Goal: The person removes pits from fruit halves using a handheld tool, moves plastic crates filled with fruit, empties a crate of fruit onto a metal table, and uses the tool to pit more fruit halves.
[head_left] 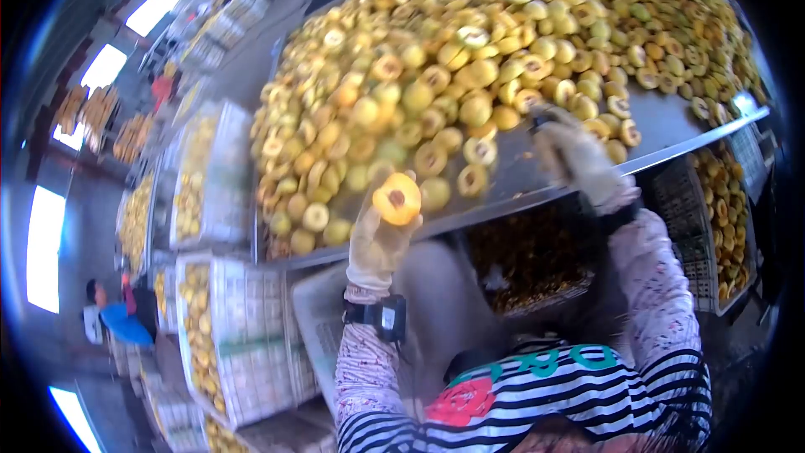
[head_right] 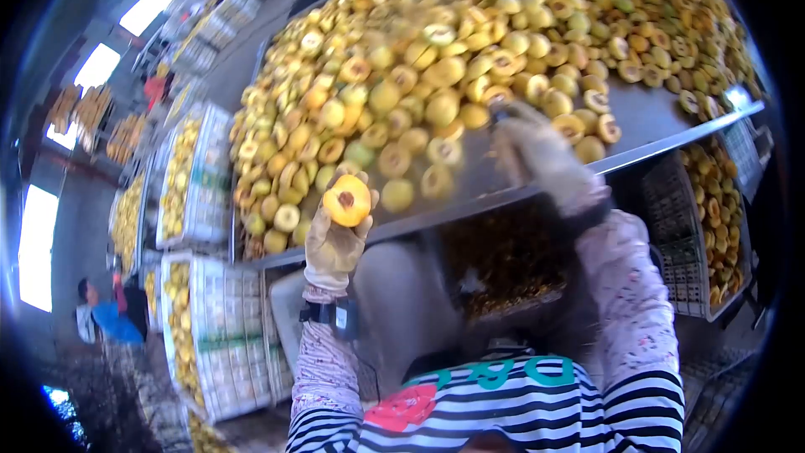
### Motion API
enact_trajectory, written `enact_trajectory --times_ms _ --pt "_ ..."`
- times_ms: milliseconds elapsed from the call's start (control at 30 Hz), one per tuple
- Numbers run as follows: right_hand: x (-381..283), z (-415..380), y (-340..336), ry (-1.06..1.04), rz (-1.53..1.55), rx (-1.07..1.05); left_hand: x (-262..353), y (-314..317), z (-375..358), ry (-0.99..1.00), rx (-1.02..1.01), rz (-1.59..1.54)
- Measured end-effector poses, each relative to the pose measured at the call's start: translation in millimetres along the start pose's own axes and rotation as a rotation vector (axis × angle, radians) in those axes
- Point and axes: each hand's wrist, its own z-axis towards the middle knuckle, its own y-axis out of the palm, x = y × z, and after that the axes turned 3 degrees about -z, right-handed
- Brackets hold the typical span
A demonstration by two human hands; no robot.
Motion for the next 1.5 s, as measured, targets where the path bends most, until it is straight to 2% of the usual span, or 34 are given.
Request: enact_trajectory --times_ms 33,67,100,133,167,200,267,333,400,467,533,567,600,633,667,700,733,800,833,933,967,1033,1133,1167,1200,1333,1367,1400,1467,1500 --pt "0.1 -7.6 -6.0 -0.007 0.131 -0.022 6.7 -8.6 -31.3 0.034 0.035 -0.035" --pt "-5.1 -14.6 -1.1 0.068 0.348 0.058 12.0 -17.3 -62.8 0.066 0.067 -0.074" --pt "-44.3 -38.1 19.4 0.207 0.431 0.258 16.7 -35.3 -95.7 0.101 0.115 -0.114" --pt "-54.4 -57.6 24.1 0.235 0.501 0.229 22.5 -52.0 -122.4 0.122 0.086 -0.121" --pt "-64.5 -76.9 28.8 0.266 0.569 0.201 23.8 -64.5 -145.4 0.158 0.15 -0.109" --pt "-48.8 -93.7 0.9 0.182 0.635 -0.055 22.2 -73.8 -167.1 0.184 0.207 -0.102" --pt "-43.4 -128.1 5.7 0.2 0.533 -0.118 17.0 -86.3 -191.8 0.204 0.226 -0.099" --pt "-48.6 -146.7 29.9 0.317 0.287 -0.468 10.7 -74.5 -188.9 0.218 0.171 -0.125" --pt "-34.3 -173.4 78.4 0.604 0.37 -0.215 -0.5 -34.8 -162.0 0.189 0.14 -0.042" --pt "-29.9 -175.3 117.0 0.57 0.516 -0.095 -14.1 -14.0 -132.8 0.09 -0.002 0.01" --pt "-44.2 -175.4 127.6 0.511 0.75 -0.24 -28.8 14.2 -113.8 0.025 0.025 0.039" --pt "-43.4 -176.2 124.5 0.47 0.584 -0.329 -35.3 26.2 -106.7 0.014 0.003 0.168" --pt "-31.5 -175.8 125.5 0.291 0.297 -0.333 -41.2 35.3 -102.0 -0.006 -0.011 0.156" --pt "-19.8 -175.6 126.6 0.128 0.0 -0.295 -46.8 42.5 -99.4 -0.026 -0.018 0.147" --pt "-8.1 -176.4 132.5 -0.171 -0.417 -0.162 -53.1 46.9 -97.9 -0.046 -0.021 0.138" --pt "-19.2 -178.8 134.5 -0.082 -0.453 -0.083 -63.4 42.9 -97.5 -0.062 -0.058 0.168" --pt "-17.6 -176.3 138.2 -0.21 -0.487 0.012 -72.8 43.3 -98.1 -0.055 -0.035 0.191" --pt "-23.9 -168.8 148.6 -0.299 -0.487 0.084 -91.2 53.5 -97.9 -0.04 0.014 0.242" --pt "-7.9 -160.0 142.6 -0.41 -0.746 0.001 -103.4 69.4 -96.1 0.0 0.109 0.312" --pt "10.8 -156.6 125.9 -0.366 -0.881 -0.125 -129.4 41.7 -90.9 -0.023 0.163 0.409" --pt "14.8 -156.5 123.0 -0.314 -0.821 -0.131 -130.5 52.1 -85.7 -0.12 0.285 0.411" --pt "21.9 -152.7 116.9 -0.217 -0.705 -0.137 -144.6 38.1 -84.8 -0.118 0.271 0.551" --pt "45.8 -151.7 105.3 -0.128 -0.396 -0.017 -159.6 51.2 -76.7 -0.04 0.31 0.718" --pt "50.7 -147.4 100.6 0.171 -0.031 -0.035 -164.2 57.2 -68.0 0.024 0.281 0.819" --pt "44.3 -147.7 93.9 0.122 -0.036 -0.022 -168.9 60.8 -59.5 0.094 0.248 0.919" --pt "36.3 -150.1 77.0 0.005 -0.233 0.079 -177.8 70.4 -35.4 0.046 0.238 0.905" --pt "34.4 -152.5 71.9 -0.024 -0.309 0.088 -185.9 69.6 -32.7 0.044 0.305 0.812" --pt "41.2 -154.8 68.4 -0.284 -0.511 0.052 -188.7 72.7 -27.1 -0.046 0.345 0.687" --pt "48.1 -177.1 73.1 -0.174 -0.662 -0.132 -177.0 78.5 -10.7 -0.189 0.486 0.624" --pt "51.3 -181.4 67.4 -0.092 -0.605 -0.143 -167.8 93.7 -8.1 -0.262 0.57 0.504"
